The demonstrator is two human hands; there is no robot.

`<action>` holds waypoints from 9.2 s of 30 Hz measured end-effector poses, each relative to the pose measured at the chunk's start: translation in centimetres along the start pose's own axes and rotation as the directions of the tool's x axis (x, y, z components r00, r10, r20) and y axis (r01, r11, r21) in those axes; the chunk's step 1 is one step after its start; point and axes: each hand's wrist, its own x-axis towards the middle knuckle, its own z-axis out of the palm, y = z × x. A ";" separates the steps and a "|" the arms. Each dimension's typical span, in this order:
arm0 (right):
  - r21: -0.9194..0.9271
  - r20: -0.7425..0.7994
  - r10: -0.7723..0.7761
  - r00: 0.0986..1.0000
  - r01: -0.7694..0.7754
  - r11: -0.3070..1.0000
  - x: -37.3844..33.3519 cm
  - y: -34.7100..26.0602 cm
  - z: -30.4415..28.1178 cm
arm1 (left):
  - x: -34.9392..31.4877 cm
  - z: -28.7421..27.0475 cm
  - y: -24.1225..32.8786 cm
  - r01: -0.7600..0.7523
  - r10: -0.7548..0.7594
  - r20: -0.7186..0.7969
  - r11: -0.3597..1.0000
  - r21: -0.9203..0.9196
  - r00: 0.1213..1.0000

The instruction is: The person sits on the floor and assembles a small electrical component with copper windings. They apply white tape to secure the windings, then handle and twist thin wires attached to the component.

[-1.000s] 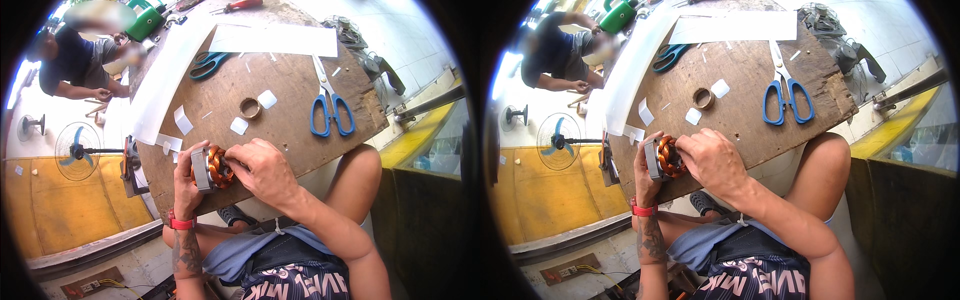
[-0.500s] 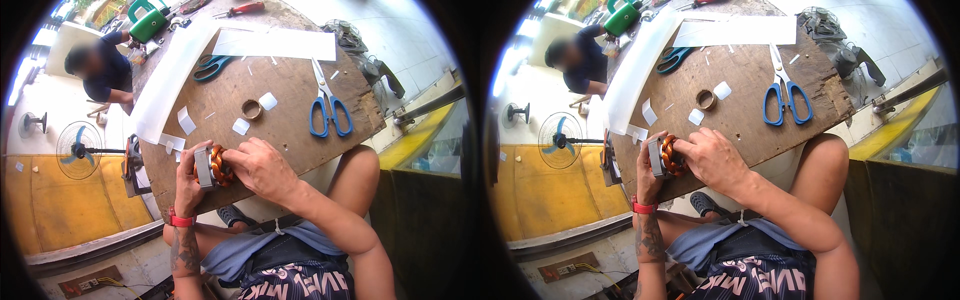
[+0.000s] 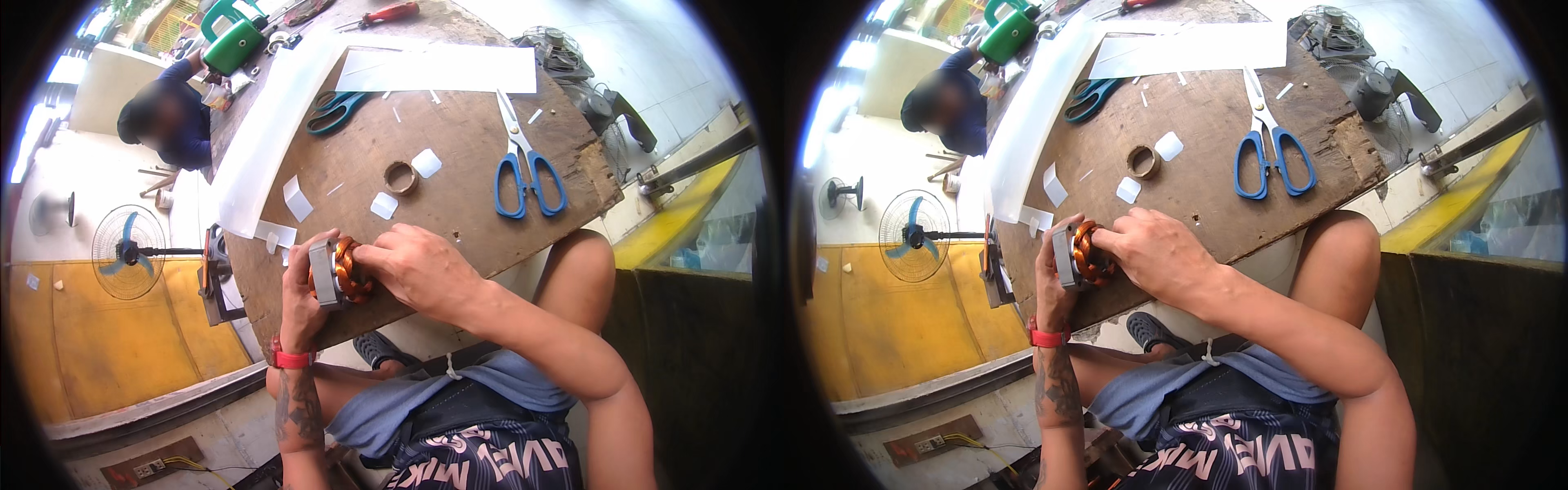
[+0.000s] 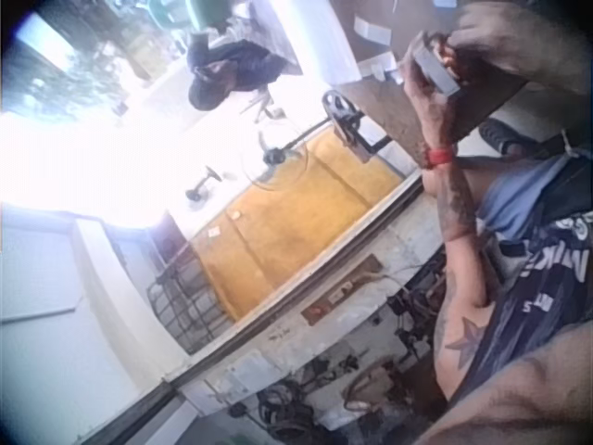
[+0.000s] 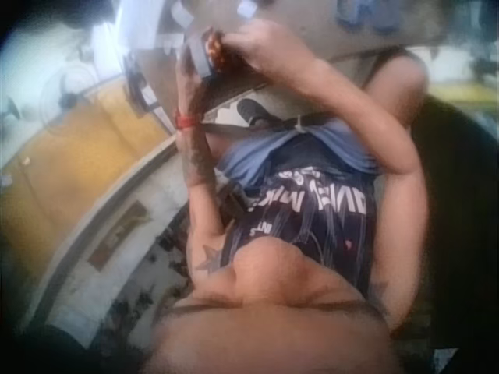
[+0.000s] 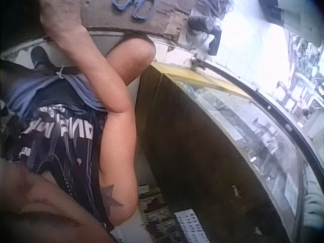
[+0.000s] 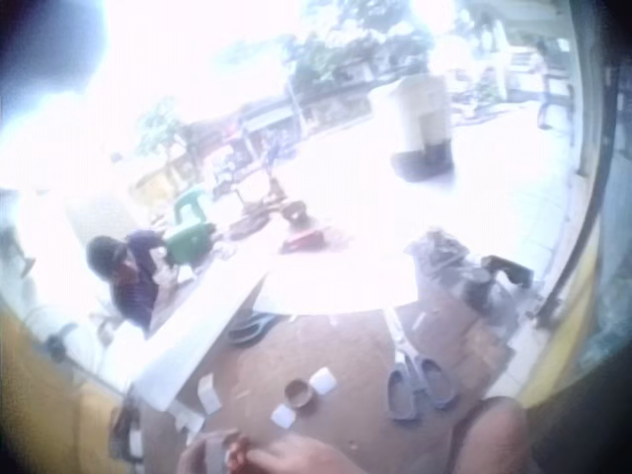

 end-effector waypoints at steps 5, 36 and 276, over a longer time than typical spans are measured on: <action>0.025 -0.035 0.018 0.999 -0.017 1.000 -0.2 0.2 0.3 | -0.1 -0.1 -0.1 0.087 -0.084 0.030 0.990 -0.113 0.996; -0.231 0.104 -0.060 0.993 0.083 0.969 -2.8 -0.2 -0.8 | -0.2 -0.8 0.2 0.121 -0.106 0.101 0.980 -0.158 0.989; 0.061 0.046 0.062 0.997 -0.065 0.996 -2.8 -6.1 2.4 | -8.7 6.6 3.3 -0.005 -0.069 -0.473 0.988 -0.154 0.879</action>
